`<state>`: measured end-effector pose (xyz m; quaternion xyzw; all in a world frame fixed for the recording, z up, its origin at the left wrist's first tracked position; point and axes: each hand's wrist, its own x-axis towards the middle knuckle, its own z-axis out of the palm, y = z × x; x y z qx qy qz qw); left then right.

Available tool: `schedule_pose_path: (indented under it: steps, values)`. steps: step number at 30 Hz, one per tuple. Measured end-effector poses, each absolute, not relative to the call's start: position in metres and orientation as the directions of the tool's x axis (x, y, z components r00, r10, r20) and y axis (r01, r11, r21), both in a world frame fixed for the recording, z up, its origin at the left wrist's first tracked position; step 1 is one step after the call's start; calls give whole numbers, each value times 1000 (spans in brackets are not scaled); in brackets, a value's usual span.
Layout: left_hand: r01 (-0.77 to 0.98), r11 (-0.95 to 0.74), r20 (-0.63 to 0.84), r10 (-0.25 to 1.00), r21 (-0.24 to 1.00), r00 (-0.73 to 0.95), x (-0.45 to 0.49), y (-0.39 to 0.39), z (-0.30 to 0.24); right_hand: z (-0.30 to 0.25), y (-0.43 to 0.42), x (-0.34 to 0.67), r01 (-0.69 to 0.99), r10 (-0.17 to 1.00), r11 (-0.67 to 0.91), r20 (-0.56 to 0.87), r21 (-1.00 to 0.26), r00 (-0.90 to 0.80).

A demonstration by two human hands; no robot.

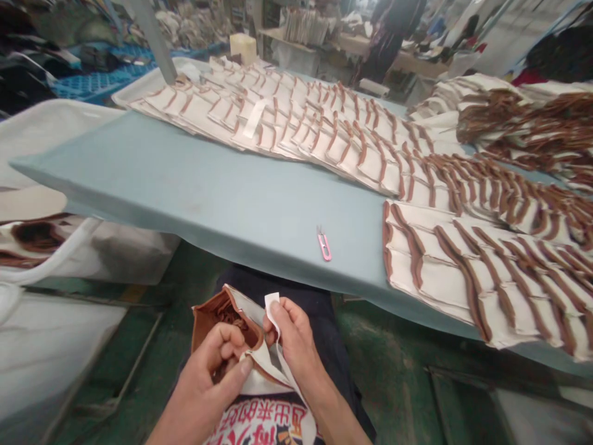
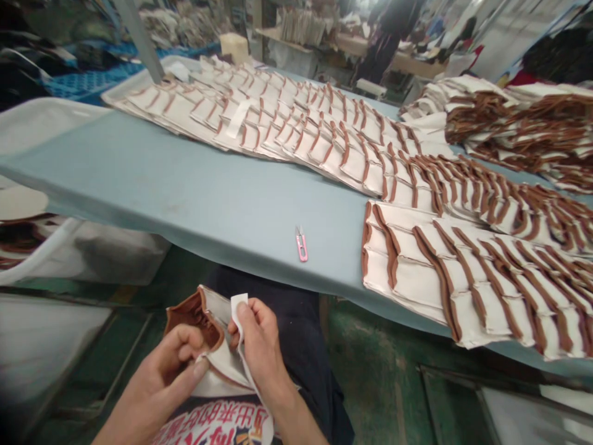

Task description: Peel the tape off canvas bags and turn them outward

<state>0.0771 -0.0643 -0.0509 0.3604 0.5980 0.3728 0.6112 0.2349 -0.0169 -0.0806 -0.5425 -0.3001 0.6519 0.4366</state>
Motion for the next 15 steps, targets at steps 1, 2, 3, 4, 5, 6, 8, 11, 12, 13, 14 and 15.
schedule_pose_path:
  steps: [1,2,3,4,5,6,8,11,12,13,14,15]
  values:
    - [-11,492,-492,870,870,20,73,-65,-54,-85,-19,233,-242,892,-446,-452,-862,-34]
    - [13,507,-508,861,862,33,68,-67,-57,-88,-21,232,-240,890,-450,-455,-860,-36]
    - [50,503,-505,862,863,46,64,-68,-59,-90,-22,231,-235,889,-451,-456,-861,-37]
    - [98,480,-487,872,872,60,61,-69,-60,-91,-23,231,-230,891,-449,-453,-863,-39]
    - [150,443,-457,886,884,74,58,-70,-60,-92,-23,231,-225,894,-444,-447,-867,-40]
    - [195,401,-423,901,895,90,56,-71,-59,-91,-23,232,-217,898,-436,-438,-873,-41]
    - [251,316,-356,925,915,132,54,-69,-58,-89,-21,235,-200,910,-412,-414,-889,-38]
    - [282,168,-233,948,945,218,57,-61,-58,-82,-17,247,-167,929,-369,-371,-915,-20]
    - [280,138,-207,949,950,236,59,-56,-58,-78,-15,252,-153,934,-355,-358,-922,-13]
    - [269,127,-194,951,955,239,62,-52,-59,-74,-14,258,-139,938,-344,-347,-929,-7]
    - [251,134,-194,954,959,230,64,-47,-59,-69,-14,264,-119,942,-332,-335,-936,-2]
    - [230,154,-204,956,961,212,67,-42,-59,-63,-14,269,-95,948,-317,-319,-944,5]
